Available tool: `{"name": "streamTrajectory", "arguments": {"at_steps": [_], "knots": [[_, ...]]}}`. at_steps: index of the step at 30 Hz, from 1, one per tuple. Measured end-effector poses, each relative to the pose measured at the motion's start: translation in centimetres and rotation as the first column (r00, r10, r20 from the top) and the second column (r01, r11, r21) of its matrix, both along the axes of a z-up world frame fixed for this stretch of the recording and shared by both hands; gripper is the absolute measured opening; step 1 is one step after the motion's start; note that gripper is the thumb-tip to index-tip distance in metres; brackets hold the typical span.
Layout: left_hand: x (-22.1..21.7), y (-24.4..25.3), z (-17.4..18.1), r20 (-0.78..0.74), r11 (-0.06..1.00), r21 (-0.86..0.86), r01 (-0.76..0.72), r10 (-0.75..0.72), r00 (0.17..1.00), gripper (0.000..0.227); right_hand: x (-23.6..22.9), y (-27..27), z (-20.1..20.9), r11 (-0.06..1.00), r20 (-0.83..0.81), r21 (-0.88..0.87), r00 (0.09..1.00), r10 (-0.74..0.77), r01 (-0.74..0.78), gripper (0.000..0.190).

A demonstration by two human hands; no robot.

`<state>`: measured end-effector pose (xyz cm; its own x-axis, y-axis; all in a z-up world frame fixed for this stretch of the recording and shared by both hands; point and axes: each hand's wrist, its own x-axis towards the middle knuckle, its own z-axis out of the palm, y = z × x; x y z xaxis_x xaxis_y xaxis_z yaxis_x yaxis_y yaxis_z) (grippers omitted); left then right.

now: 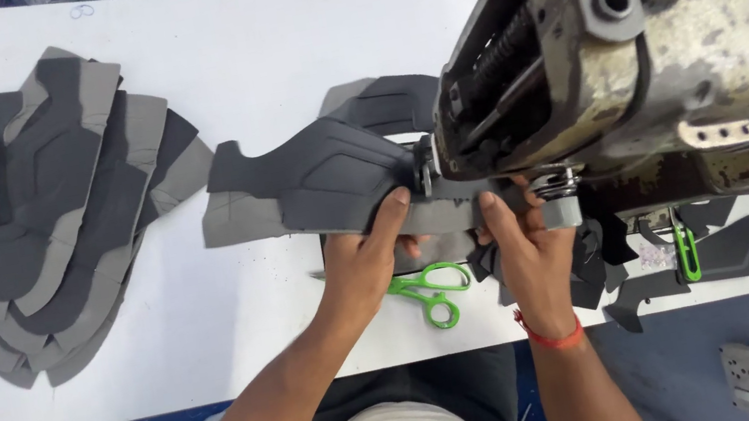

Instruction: The person aligns two pieces of gray and black material under a sewing machine and stitches them together. They then use green scissors to trim the excess thread and material from the edges. This process is repeated for multiple pieces, which are stacked on the table.

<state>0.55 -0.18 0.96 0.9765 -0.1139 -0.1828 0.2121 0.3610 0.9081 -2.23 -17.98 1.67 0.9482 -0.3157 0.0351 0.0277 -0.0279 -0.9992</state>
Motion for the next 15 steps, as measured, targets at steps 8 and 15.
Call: {"name": "streamTrajectory", "arguments": {"at_steps": [8,15], "knots": [[2.6,-0.1,-1.1,-0.116,0.999,-0.052,-0.004,-0.002,0.993,0.021,0.3,-0.8,-2.3,1.0,0.038,-0.029,0.999,0.007,-0.006,0.014],[3.6,-0.4,-2.2,-0.128,0.997,-0.062,-0.044,0.036,0.991,0.026,-7.3,0.0,-6.8,0.906,-0.104,-0.231,0.935,0.34,-0.355,0.032]]}}
